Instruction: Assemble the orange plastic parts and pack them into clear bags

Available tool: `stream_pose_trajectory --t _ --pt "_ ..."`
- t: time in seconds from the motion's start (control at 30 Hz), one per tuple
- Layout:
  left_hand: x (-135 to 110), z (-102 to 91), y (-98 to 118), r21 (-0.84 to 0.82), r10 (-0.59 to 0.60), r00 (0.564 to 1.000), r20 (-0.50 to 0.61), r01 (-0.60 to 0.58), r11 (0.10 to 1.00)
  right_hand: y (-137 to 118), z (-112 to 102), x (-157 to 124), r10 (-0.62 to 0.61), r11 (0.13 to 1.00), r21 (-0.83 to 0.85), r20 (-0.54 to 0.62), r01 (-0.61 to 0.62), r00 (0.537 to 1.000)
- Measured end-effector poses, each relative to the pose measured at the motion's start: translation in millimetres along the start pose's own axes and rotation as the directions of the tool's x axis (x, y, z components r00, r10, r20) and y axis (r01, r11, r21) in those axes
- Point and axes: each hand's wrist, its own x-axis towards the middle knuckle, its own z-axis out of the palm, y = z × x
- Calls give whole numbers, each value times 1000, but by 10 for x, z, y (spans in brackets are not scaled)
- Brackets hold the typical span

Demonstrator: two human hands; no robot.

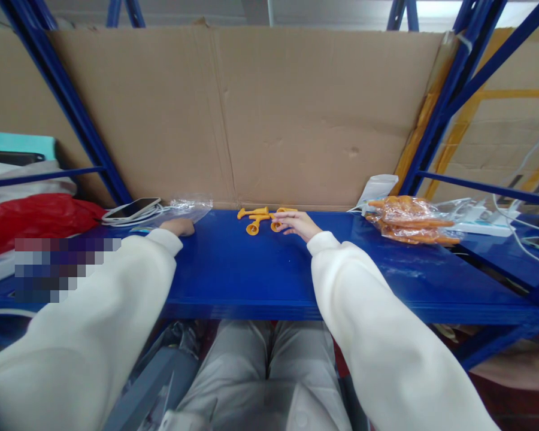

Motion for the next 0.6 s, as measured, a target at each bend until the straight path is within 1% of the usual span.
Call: stream_pose_trajectory --t 0.03,0.1,0.17,0.27,0.4,0.5,0.6 --pt "8 -16 14 62 -28 998 54 25 998 0 1 0 5 1000 4 -1 -5 1000" --pt "14 -48 48 131 -21 995 101 7 991 1 2 0 15 1000 13 -2 -15 1000" --pt "3 -76 84 173 -29 991 132 5 985 4 3 0 21 1000 20 -4 -21 1000" --pt "-54 -106 142 197 -63 986 151 32 980 7 3 1 27 999 19 -6 -27 1000" --pt "-168 -143 236 178 -102 985 141 76 981 4 3 5 36 999 12 -16 -35 999" --pt "-203 -174 296 142 -116 987 110 100 985 -2 5 4 32 999 3 -17 -32 999" --pt "-159 -235 364 8 -70 997 27 69 998 -11 16 -8 29 1000 -8 -22 -29 999"
